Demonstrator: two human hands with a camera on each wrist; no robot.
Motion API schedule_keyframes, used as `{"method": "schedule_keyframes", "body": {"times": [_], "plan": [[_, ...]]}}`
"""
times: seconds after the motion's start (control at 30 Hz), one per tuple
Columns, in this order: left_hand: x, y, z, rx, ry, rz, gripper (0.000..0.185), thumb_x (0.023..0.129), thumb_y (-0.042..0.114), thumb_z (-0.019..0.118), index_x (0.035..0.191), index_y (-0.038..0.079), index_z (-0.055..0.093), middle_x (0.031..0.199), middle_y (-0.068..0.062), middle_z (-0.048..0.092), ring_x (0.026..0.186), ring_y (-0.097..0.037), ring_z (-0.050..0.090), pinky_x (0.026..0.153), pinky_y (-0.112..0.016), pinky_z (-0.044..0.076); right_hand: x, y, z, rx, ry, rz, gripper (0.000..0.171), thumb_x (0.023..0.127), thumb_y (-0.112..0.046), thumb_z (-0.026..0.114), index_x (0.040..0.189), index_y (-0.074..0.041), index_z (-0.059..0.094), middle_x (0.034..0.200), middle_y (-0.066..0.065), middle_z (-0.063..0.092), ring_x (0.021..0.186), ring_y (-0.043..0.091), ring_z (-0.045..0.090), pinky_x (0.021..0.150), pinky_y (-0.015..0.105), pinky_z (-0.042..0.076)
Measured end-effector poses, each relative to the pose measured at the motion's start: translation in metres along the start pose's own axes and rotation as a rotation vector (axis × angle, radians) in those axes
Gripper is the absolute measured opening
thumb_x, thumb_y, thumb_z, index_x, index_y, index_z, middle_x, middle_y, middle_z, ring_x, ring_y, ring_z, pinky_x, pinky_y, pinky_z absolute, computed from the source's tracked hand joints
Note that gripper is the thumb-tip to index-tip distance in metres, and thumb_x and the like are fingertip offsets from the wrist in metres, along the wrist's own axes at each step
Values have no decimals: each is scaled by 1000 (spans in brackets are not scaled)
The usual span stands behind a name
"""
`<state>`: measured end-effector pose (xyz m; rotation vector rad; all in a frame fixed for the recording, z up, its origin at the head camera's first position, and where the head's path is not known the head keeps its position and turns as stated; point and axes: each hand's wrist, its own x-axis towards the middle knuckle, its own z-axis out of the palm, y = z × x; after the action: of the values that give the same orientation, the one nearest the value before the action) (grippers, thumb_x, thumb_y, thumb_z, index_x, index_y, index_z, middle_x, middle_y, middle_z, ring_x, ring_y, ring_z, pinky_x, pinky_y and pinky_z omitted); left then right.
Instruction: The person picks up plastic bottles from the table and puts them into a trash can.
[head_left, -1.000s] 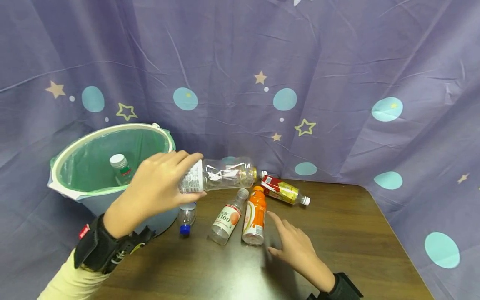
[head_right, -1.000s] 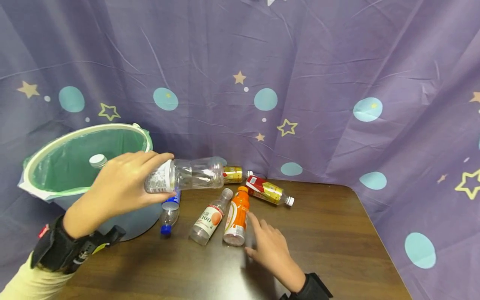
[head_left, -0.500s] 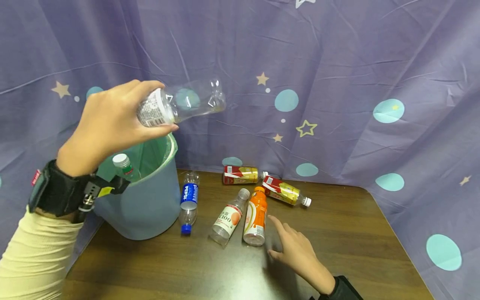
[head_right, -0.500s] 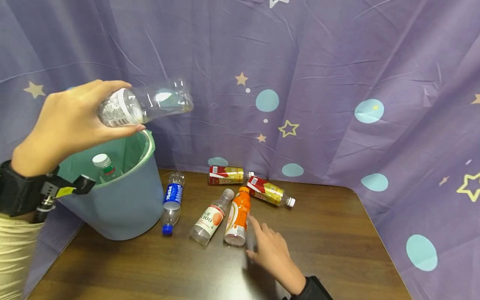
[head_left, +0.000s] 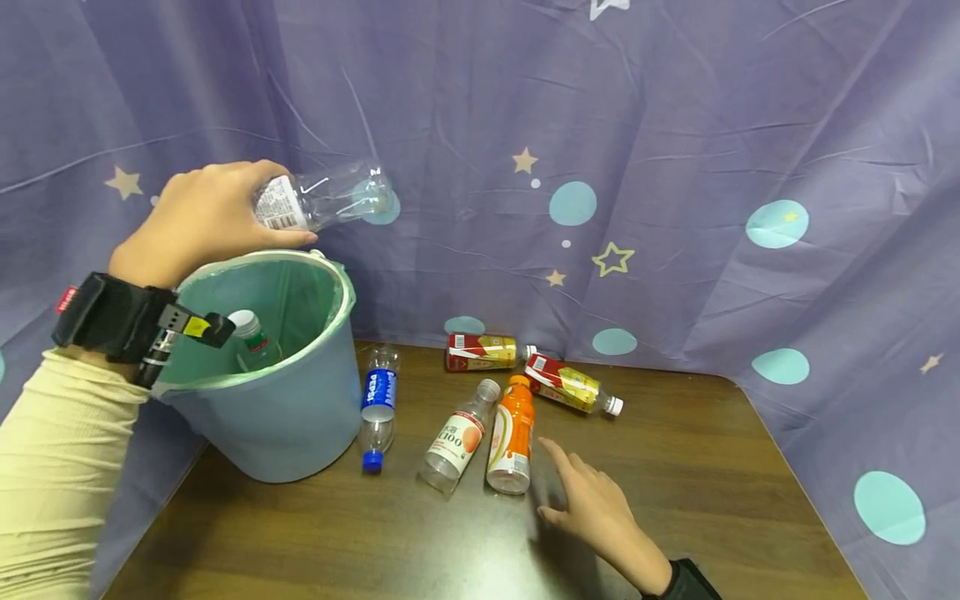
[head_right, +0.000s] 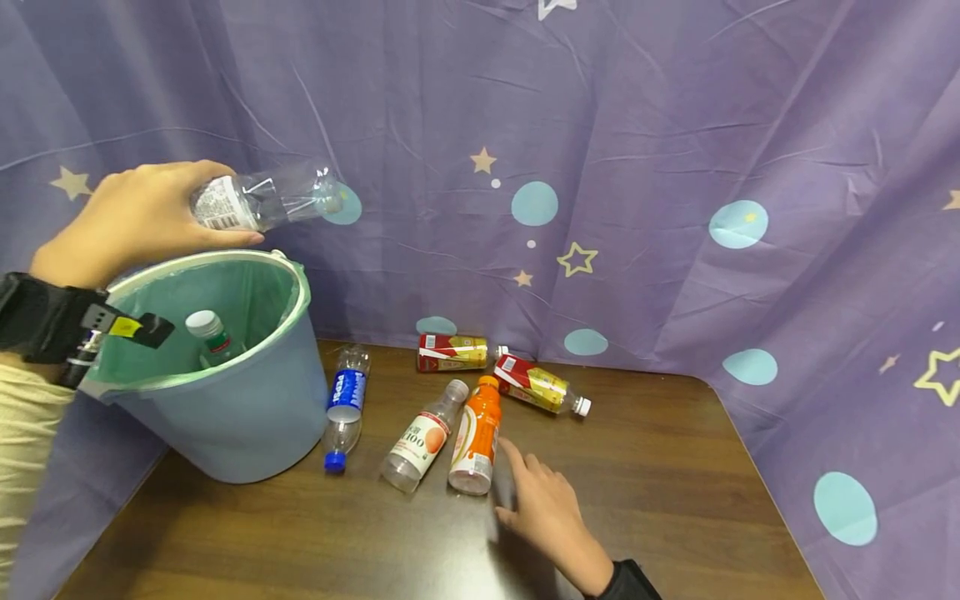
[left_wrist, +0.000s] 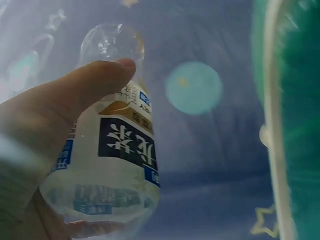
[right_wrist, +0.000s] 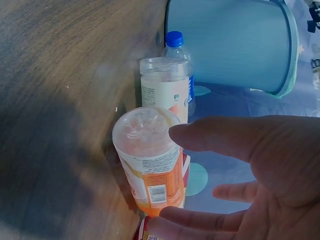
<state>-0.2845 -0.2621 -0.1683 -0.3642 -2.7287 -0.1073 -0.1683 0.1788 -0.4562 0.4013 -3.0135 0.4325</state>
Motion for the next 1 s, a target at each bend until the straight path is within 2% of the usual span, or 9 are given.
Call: {"method": "schedule_keyframes", "body": {"times": [0.1,0.23,0.43,0.53,0.67,0.73,0.83,0.93,1.0], "plan": [[4,-15,8,1,-86,-24,92,81,65,74,146,6,49,130,-27,64,108,-51,61,79,-67,47,-1,1,1,3,-16,8,94,66,-30,95,147,-18,49,110,18,70,84,32,69,75,51,57],[7,-31,19,3,-167,-35,89,82,61,74,144,3,48,126,-30,64,103,-48,64,79,-63,49,-2,3,2,3,-30,18,94,66,-30,95,147,-18,49,109,18,69,84,33,69,73,51,57],[9,-46,35,-19,-310,-46,88,84,52,75,144,-4,43,119,-32,64,96,-42,66,79,-57,51,-3,6,3,9,-39,25,93,66,-30,95,146,-19,49,107,18,69,84,34,69,71,51,57],[10,-50,44,-29,-376,-43,89,85,46,77,144,-8,40,122,-36,61,101,-46,64,83,-58,51,-3,7,4,11,-42,26,93,66,-30,95,146,-19,49,105,16,69,83,32,68,70,50,57],[7,-53,55,-59,-416,-35,78,82,35,79,135,-12,45,116,-38,59,95,-45,63,77,-53,52,-2,7,4,12,-43,22,93,66,-31,95,146,-19,49,101,12,68,79,28,67,67,47,55],[5,-55,58,-81,-422,-32,69,79,28,80,127,-11,48,106,-33,61,85,-37,61,70,-47,51,-2,7,3,13,-45,20,93,66,-31,94,146,-18,49,102,12,68,79,28,67,68,47,55],[1,-57,61,-89,-433,-29,59,74,21,81,117,-9,52,97,-28,61,81,-34,59,65,-44,51,-2,7,3,14,-50,19,93,66,-31,94,146,-18,49,104,14,69,82,29,68,69,48,56],[-1,-59,62,-75,-482,-37,59,73,18,82,118,-8,55,102,-28,62,84,-35,59,68,-44,51,-3,7,3,15,-49,18,93,66,-31,94,146,-18,49,105,15,69,83,31,69,70,50,56],[-2,-59,63,-74,-542,-50,63,72,15,82,123,-9,54,104,-27,61,83,-33,58,67,-43,51,-3,8,3,14,-49,16,93,66,-31,94,146,-18,49,106,16,69,85,32,69,71,50,56]]}}
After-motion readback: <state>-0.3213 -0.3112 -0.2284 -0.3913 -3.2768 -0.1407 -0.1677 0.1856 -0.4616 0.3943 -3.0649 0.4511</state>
